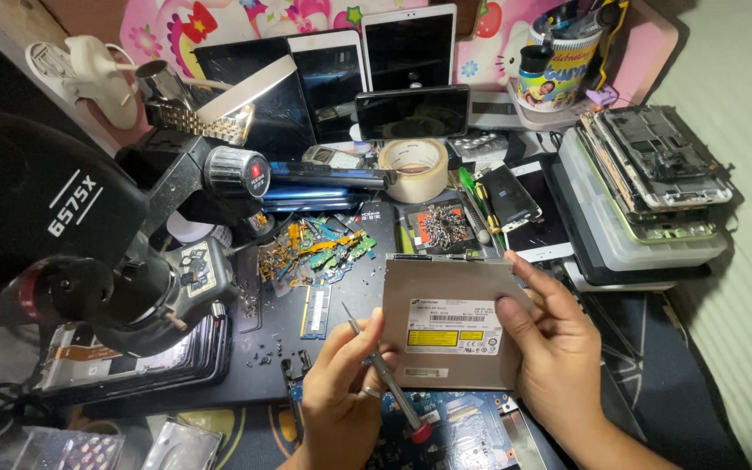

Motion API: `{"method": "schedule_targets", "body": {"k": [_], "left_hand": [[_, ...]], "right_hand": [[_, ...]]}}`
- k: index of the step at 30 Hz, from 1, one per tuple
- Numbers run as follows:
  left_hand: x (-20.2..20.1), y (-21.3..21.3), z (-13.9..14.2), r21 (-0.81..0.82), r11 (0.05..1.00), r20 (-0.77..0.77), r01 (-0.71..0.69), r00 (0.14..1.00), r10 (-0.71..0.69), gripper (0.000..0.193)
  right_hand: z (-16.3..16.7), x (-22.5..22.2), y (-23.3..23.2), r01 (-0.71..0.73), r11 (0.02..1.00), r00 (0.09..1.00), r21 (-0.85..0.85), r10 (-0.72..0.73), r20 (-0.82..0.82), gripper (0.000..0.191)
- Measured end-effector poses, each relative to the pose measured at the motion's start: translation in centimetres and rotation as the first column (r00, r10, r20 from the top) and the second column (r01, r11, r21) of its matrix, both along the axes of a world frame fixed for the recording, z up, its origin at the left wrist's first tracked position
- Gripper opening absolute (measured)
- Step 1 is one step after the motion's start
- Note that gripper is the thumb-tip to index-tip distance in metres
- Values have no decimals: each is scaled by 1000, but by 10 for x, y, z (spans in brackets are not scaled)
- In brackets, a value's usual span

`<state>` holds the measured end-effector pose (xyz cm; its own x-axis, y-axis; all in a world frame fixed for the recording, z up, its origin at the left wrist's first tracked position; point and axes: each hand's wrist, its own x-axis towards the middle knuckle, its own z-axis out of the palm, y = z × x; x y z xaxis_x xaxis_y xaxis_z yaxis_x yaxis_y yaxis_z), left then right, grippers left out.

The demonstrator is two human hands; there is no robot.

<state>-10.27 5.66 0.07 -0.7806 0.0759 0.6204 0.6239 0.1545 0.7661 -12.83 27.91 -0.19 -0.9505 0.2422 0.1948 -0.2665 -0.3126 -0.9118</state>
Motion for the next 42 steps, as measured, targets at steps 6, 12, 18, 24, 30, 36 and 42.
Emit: {"method": "schedule_targets", "body": {"k": [6, 12, 18, 24, 30, 36, 42], "left_hand": [[-2, 3, -11, 238, 960, 67, 148, 984, -168, 47], [-6, 1, -17, 387, 896, 128, 216, 950, -284, 38], [-12, 6, -1, 703, 694, 325, 158, 796, -510, 47], [-11, -1, 20, 643, 707, 305, 295, 749, -589, 53], [-6, -3, 21, 504, 777, 302, 377, 766, -567, 46], [-5, -2, 17, 527, 783, 344, 330, 760, -552, 40], [-6, 3, 12, 505, 817, 353, 277, 798, -488, 36]], "right_hand": [[-9, -2, 6, -29, 1000, 999, -6, 29, 30, 43], [-19, -18, 20, -142, 969, 981, -200, 165, 102, 39], [-26, -25, 33, -218, 962, 955, -166, 245, 165, 39], [-25, -23, 44, -279, 954, 941, -112, 295, 164, 42], [-21, -23, 45, -286, 958, 935, -17, 283, 215, 53], [-23, -26, 50, -298, 954, 934, -20, 295, 201, 52], [-17, -23, 52, -231, 971, 954, 69, 212, 211, 48]]}}
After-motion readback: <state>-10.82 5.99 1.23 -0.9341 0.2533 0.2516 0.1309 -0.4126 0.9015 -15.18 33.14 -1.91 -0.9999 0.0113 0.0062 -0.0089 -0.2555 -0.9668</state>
